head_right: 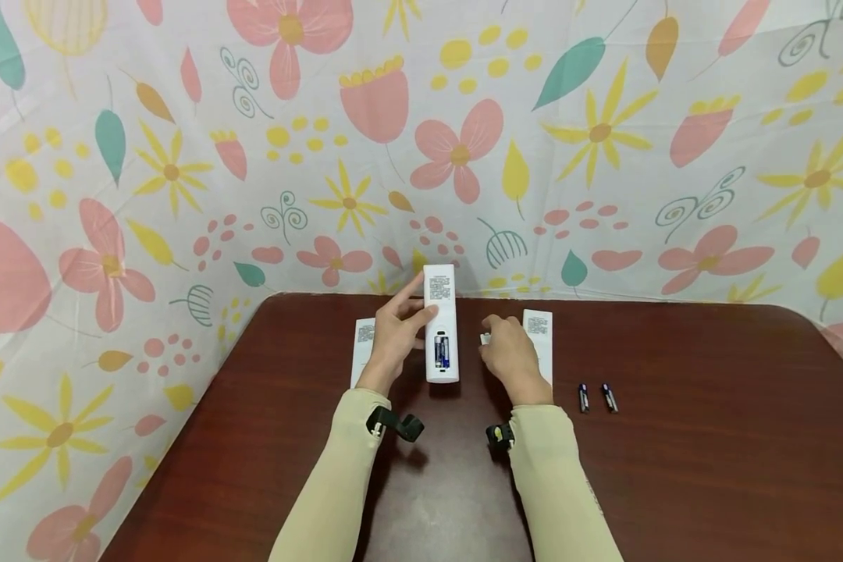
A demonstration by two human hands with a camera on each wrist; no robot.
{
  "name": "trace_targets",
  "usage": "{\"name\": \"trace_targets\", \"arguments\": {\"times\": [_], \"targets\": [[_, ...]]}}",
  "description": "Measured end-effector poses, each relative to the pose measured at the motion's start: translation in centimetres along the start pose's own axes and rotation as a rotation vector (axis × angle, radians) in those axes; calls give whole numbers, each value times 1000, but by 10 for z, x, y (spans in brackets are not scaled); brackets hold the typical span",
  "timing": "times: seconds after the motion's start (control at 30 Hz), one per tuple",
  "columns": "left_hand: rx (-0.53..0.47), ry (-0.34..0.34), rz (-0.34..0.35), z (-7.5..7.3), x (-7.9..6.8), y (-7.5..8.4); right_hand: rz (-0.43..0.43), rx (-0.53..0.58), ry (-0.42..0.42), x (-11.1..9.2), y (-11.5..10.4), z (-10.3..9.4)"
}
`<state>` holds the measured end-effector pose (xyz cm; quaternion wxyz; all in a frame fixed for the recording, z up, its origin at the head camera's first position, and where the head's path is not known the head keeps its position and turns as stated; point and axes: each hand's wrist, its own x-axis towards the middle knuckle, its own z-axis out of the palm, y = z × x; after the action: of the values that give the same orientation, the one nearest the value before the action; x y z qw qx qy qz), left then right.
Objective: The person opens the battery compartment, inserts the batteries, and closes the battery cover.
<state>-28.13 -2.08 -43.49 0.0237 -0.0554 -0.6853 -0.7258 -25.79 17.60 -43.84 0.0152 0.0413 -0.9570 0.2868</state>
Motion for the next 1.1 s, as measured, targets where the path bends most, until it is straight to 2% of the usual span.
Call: {"name": "trace_targets", "arguments": {"times": [0.2, 0.47, 1.1], "targets": [[-10, -5, 1, 0, -1, 0, 46, -68, 1, 2, 1, 7], [-6, -21, 5, 2, -3, 3, 16, -94, 16, -2, 3, 8], [-2, -17, -9, 5, -3, 1, 44, -49, -117, -3, -2, 9]]}}
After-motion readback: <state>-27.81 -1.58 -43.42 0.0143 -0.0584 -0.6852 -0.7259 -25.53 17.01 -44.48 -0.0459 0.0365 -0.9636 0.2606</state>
